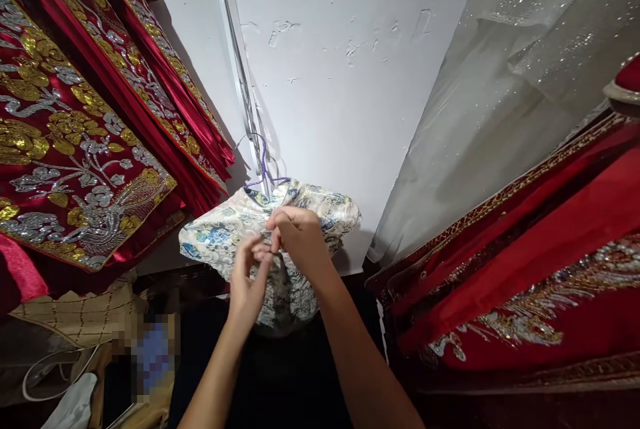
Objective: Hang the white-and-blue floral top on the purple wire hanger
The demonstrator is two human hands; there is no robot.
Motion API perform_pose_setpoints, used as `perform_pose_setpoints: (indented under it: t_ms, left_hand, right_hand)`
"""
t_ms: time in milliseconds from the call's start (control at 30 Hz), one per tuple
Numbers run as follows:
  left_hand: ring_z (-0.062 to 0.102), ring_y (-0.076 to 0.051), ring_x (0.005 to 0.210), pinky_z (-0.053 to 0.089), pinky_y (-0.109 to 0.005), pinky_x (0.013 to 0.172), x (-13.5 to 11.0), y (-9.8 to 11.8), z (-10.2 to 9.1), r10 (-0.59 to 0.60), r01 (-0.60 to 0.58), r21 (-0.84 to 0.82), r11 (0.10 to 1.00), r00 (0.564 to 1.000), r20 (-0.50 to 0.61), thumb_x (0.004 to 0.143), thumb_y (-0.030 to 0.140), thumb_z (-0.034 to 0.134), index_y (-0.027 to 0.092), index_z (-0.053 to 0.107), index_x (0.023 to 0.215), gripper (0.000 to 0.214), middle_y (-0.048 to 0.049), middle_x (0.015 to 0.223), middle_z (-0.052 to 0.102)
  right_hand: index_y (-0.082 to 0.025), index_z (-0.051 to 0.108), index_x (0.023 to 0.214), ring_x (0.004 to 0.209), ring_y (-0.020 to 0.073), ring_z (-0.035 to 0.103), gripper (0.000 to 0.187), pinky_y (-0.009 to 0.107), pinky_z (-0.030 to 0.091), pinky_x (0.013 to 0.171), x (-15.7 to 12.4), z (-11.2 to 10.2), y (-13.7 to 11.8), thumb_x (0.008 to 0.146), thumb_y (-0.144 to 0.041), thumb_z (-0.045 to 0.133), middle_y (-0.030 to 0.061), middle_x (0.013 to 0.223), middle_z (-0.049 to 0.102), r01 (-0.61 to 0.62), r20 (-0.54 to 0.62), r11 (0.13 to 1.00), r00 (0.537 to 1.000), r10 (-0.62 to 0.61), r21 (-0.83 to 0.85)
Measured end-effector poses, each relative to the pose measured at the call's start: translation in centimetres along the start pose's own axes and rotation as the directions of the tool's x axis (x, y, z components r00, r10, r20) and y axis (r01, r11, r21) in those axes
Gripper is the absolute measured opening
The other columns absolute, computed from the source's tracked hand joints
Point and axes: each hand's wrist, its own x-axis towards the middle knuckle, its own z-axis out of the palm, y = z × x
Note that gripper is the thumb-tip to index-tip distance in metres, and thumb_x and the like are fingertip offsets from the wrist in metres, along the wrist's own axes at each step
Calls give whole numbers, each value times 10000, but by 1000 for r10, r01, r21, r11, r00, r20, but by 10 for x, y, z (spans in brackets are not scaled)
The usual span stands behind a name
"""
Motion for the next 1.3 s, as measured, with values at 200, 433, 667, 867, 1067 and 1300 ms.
perform_pose_setpoints:
  t_ms: [200,433,667,867,1067,1300]
  left_hand:
    - [636,-184,934,478,-302,845,55,63,-20,308,-305,145,941,951,0,982,329,537,226,652,1195,263,-65,1039,684]
    - [580,-134,737,439,-239,702,53,81,-27,384,-379,243,893,923,31,959,288,571,187,649,888,147,-4,793,633]
    - [550,-103,715,451,-203,687,57,65,-80,244,-352,-76,933,772,-586,847,273,685,168,639,885,121,15,793,594]
    - [624,-181,767,527,-334,824,36,-23,-124,-353,8,-730,684,879,-321,761,289,602,196,528,707,131,-10,637,558]
    - [665,-233,850,509,-313,794,10,-62,-90,-440,312,-440,842,869,-226,698,308,632,153,698,774,185,-45,814,728]
    - [639,-242,900,454,-342,900,0,-65,-79,-364,365,8,931,927,93,793,344,662,159,714,816,193,-58,876,717]
  right_hand:
    - [-183,634,658,427,101,431,268,232,360,478,-11,1,-4,866,-280,497,-27,452,560,98,45,988,995,-93,-123]
    - [-202,569,603,422,111,459,379,247,349,490,1,5,47,938,-341,460,-13,469,562,90,19,947,996,-89,-308]
    - [-196,585,595,412,124,457,350,255,356,492,-22,6,102,910,-316,490,-19,416,514,-50,12,971,998,54,-234]
    - [-189,576,584,382,106,423,258,243,335,471,-52,14,109,827,-233,502,-37,381,483,-115,84,993,990,116,-20]
    - [-187,563,561,342,84,364,233,232,267,433,-61,1,121,772,-238,478,-37,372,488,-156,-13,982,987,158,108]
    - [-187,534,527,333,83,371,247,228,231,425,-69,-10,118,754,-260,467,-40,374,449,-245,111,965,966,235,91]
